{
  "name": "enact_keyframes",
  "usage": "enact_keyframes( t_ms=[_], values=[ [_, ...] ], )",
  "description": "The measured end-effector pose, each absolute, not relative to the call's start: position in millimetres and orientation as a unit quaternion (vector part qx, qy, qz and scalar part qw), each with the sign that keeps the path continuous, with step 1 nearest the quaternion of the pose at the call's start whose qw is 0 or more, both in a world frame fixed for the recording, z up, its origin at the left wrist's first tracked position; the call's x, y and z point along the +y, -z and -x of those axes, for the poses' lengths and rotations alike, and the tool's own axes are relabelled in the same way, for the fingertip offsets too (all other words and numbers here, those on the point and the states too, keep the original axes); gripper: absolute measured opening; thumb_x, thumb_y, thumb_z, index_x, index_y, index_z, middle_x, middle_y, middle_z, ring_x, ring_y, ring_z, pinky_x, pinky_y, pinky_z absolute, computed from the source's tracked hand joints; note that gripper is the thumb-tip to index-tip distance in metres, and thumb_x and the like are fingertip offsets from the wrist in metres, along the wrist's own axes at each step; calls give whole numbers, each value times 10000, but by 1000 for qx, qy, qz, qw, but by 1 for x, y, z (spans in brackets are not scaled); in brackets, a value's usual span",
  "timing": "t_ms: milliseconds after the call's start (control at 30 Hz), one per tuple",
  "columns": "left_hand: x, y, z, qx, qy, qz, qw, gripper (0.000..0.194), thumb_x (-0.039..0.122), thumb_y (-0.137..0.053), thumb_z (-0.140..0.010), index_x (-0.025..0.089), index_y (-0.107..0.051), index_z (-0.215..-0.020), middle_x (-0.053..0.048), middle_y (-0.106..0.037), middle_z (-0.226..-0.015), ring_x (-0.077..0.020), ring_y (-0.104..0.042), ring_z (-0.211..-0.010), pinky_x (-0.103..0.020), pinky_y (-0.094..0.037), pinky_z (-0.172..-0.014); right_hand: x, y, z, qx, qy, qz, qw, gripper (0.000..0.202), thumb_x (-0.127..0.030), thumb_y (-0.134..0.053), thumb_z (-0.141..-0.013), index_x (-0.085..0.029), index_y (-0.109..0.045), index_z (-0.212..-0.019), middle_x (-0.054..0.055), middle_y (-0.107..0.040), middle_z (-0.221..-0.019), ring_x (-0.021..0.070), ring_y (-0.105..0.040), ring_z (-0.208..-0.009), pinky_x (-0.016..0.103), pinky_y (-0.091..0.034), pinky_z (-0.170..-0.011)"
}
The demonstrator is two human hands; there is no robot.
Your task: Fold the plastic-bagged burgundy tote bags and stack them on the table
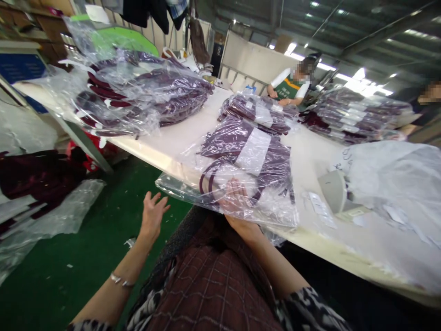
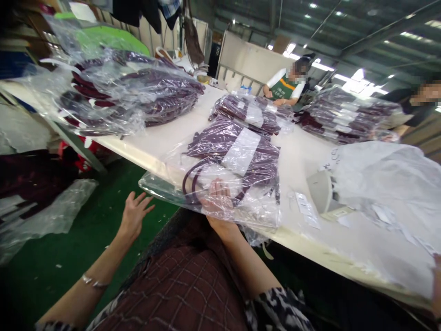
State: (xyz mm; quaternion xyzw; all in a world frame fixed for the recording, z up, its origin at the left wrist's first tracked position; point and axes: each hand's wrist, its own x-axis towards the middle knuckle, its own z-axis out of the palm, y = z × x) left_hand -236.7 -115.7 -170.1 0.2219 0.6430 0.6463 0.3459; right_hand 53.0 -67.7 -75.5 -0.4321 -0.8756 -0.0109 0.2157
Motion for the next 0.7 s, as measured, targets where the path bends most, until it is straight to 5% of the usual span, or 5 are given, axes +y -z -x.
enact_keyframes(
  t_ms=[100,267,400,500,700],
  values=[
    [-127,135,245,699,-638,-240,216,664,288,-665,-871,151,-449,-1483,-210,-574,-1412,-296,-654,-1204,-503,-574,-1004,-73,81,-54,-862,35,455,221,578,-340,-554,-1026,-193,-437,-1572,123,-464,-1599,329,-319,-1542,574,-213,-1293],
    [-80,41,188,507,-538,-673,15,342,284,-579,-982,211,-644,-1309,-107,-645,-1344,-253,-587,-1291,-467,-481,-1125,-123,92,-90,-844,5,489,222,596,-341,-543,-1017,-148,-430,-1570,162,-446,-1603,336,-325,-1537,617,-225,-1272],
    [-36,36,128,363,-316,-877,2,423,333,-582,-1000,237,-596,-1412,-112,-547,-1522,-289,-411,-1485,-515,-292,-1247,-197,107,-166,-806,-172,500,266,318,-328,-546,-1010,-280,-733,-1264,94,-718,-1310,297,-663,-1237,510,-518,-1099],
    [-24,61,110,352,-232,-907,3,543,445,-554,-1015,233,-502,-1511,-131,-437,-1619,-308,-330,-1536,-534,-212,-1267,-240,121,-220,-604,-258,651,382,169,-431,-698,-919,-297,-793,-962,85,-783,-993,304,-738,-965,460,-612,-904],
    [-22,75,102,361,-222,-906,-17,621,544,-473,-1031,250,-409,-1573,-126,-334,-1680,-316,-248,-1572,-552,-134,-1278,-204,113,-236,-233,-459,616,596,656,-631,-829,-719,-270,-631,-1230,94,-636,-1384,293,-669,-1185,408,-644,-827]
  ],
)
